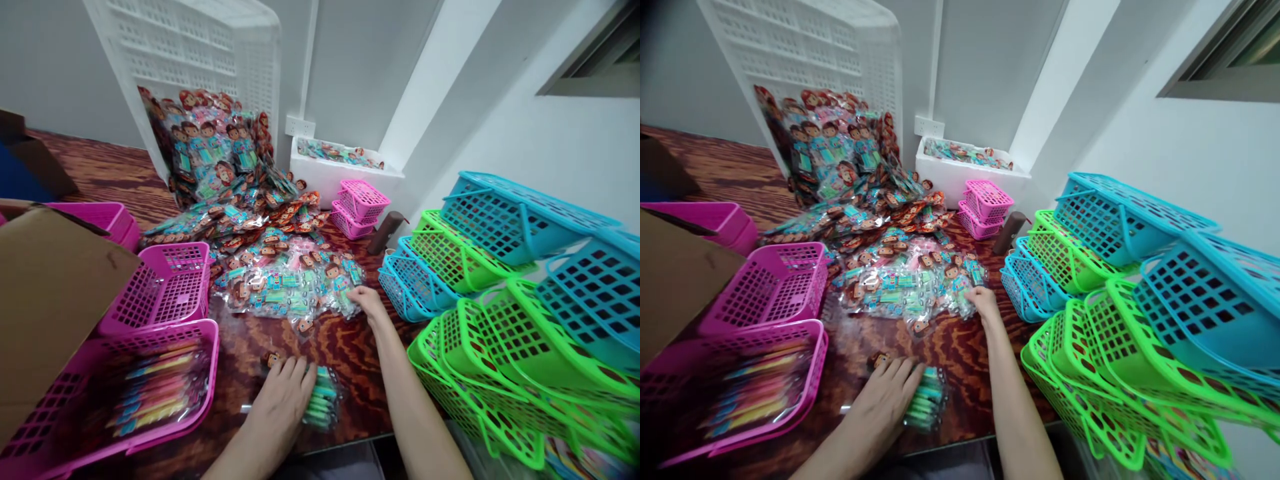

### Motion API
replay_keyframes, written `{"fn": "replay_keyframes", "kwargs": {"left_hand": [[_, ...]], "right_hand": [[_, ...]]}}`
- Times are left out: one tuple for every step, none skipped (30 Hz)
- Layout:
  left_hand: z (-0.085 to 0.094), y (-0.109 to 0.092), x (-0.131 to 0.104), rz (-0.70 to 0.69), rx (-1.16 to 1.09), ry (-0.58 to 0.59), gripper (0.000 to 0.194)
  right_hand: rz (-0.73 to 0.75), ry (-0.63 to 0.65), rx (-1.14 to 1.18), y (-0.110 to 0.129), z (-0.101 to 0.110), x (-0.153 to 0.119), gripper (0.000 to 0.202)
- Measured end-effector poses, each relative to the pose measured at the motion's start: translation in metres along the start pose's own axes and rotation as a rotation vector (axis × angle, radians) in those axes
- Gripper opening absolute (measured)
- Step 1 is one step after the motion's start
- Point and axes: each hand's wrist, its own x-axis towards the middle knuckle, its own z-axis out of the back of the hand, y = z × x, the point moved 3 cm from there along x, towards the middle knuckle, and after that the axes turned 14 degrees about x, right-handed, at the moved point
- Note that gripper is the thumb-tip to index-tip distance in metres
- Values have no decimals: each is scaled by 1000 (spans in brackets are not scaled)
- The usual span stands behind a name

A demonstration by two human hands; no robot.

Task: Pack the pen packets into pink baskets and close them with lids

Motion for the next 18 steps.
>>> {"fn": "replay_keyframes", "kwargs": {"left_hand": [[1,0,0,-1,3,-7,62],[1,0,-1,-2,6,-10,63],[1,0,-1,-1,9,-9,63],[-1,-1,-1,4,12,-4,64],[-3,-1,-1,9,12,3,64],[-5,-1,-1,15,12,7,65],[-6,-1,-1,18,12,7,65],[-7,-2,-1,19,11,3,65],[-7,-2,-1,23,10,-5,65],[-6,-2,-2,27,10,-13,65],[-6,-1,-2,32,10,-19,64],[-5,-1,-2,33,9,-21,64],[-5,-1,-2,32,6,-16,64],[-5,-1,-1,29,3,-6,65],[-6,-1,-1,24,-3,5,65],[-6,-1,1,17,-10,14,66],[-6,-1,2,9,-17,22,66],[-6,-1,3,3,-24,28,66]], "right_hand": [[-1,-25,1,3,1,6,32],[-2,-55,-3,7,0,14,28],[-1,-86,-11,13,-1,23,27],[0,-116,-24,18,-4,33,28],[2,-143,-42,24,-8,42,30],[7,-167,-62,30,-12,50,32],[14,-185,-82,34,-17,56,32],[26,-199,-100,38,-20,59,31],[42,-210,-115,40,-23,60,27],[64,-218,-124,41,-24,59,22],[88,-226,-128,41,-24,56,17],[115,-234,-126,39,-22,52,12],[139,-245,-118,37,-19,48,11],[157,-256,-105,34,-16,43,13],[170,-263,-89,30,-13,38,15],[175,-264,-73,26,-12,33,17],[176,-257,-58,21,-13,29,18],[176,-241,-46,17,-16,24,17]]}}
